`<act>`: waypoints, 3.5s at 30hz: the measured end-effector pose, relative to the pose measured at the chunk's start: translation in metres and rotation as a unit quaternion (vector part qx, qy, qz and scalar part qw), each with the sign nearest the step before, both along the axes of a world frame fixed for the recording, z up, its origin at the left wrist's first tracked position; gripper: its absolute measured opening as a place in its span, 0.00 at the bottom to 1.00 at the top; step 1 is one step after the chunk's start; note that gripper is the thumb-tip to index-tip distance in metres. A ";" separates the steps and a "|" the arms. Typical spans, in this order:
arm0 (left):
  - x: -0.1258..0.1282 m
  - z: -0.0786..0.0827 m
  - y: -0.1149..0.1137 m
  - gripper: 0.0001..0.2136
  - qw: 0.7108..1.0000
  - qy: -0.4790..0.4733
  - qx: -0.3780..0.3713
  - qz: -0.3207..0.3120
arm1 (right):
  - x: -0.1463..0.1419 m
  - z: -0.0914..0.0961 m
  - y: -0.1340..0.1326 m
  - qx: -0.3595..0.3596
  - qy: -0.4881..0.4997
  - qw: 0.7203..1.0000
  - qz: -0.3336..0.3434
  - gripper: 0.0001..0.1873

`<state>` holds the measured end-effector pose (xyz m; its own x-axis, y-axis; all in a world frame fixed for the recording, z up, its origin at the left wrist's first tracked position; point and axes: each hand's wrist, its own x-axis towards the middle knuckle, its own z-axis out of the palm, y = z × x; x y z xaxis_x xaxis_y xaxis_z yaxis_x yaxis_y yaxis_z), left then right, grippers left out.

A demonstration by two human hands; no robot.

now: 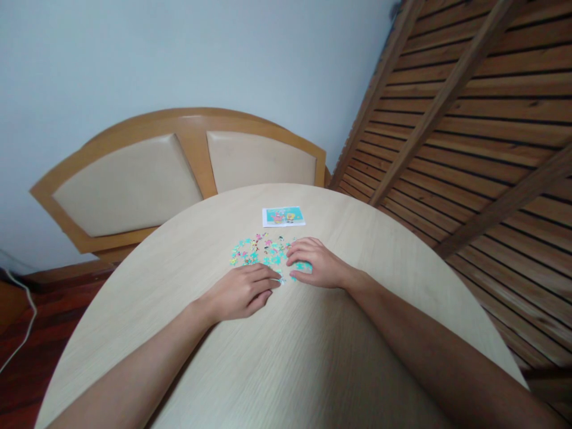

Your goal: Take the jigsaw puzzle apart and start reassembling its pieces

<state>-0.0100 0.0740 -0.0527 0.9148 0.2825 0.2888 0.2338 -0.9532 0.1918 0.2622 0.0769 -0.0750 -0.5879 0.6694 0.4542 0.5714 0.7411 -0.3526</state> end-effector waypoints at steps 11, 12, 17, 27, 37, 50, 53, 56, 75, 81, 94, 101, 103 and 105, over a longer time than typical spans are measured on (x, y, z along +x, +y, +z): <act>-0.001 -0.003 0.002 0.13 1.000 0.001 -0.002 -0.001 | 0.019 0.000 0.009 -0.020 0.009 0.997 -0.068 0.07; -0.001 -0.002 0.001 0.13 1.000 0.000 -0.002 -0.001 | 0.018 0.000 0.008 -0.021 0.013 0.997 -0.074 0.07; -0.001 -0.001 0.001 0.13 1.000 0.002 -0.001 -0.001 | 0.008 0.002 0.003 -0.009 0.012 1.000 0.009 0.07; 0.001 -0.002 0.001 0.14 1.000 0.005 -0.004 -0.002 | 0.006 -0.007 0.004 -0.048 -0.045 0.991 -0.113 0.24; -0.002 -0.005 0.003 0.15 1.000 -0.015 -0.010 0.022 | 0.006 0.002 0.001 -0.028 0.002 1.000 -0.010 0.07; 0.000 -0.001 0.003 0.16 1.000 -0.009 -0.027 0.013 | -0.005 0.025 -0.021 -0.145 -0.040 0.988 0.046 0.09; 0.001 0.001 0.003 0.16 1.000 -0.004 -0.021 0.007 | -0.010 0.031 -0.028 -0.150 -0.054 0.987 0.014 0.12; 0.001 0.003 0.002 0.16 1.000 0.007 -0.018 0.004 | -0.014 0.030 -0.035 -0.152 -0.062 0.986 -0.033 0.12; 0.003 0.001 0.003 0.17 0.999 0.011 -0.033 -0.004 | -0.016 0.004 -0.054 -0.147 0.026 0.982 -0.115 0.11; 0.002 0.000 0.004 0.18 0.998 0.012 -0.057 0.005 | -0.019 0.005 -0.054 -0.159 0.039 0.982 -0.092 0.07; 0.002 0.001 0.005 0.18 0.998 0.025 -0.049 -0.003 | -0.025 0.002 -0.056 -0.136 0.051 0.979 -0.143 0.12; 0.002 0.001 0.004 0.19 0.999 0.017 -0.048 -0.007 | -0.025 -0.003 -0.055 -0.117 0.067 0.981 -0.139 0.12; 0.002 0.000 0.004 0.18 0.999 0.021 -0.048 -0.005 | -0.025 -0.004 -0.055 -0.111 0.069 0.981 -0.140 0.13; 0.001 0.000 0.005 0.18 0.998 0.026 -0.049 -0.004 | -0.025 -0.004 -0.055 -0.108 0.067 0.981 -0.144 0.12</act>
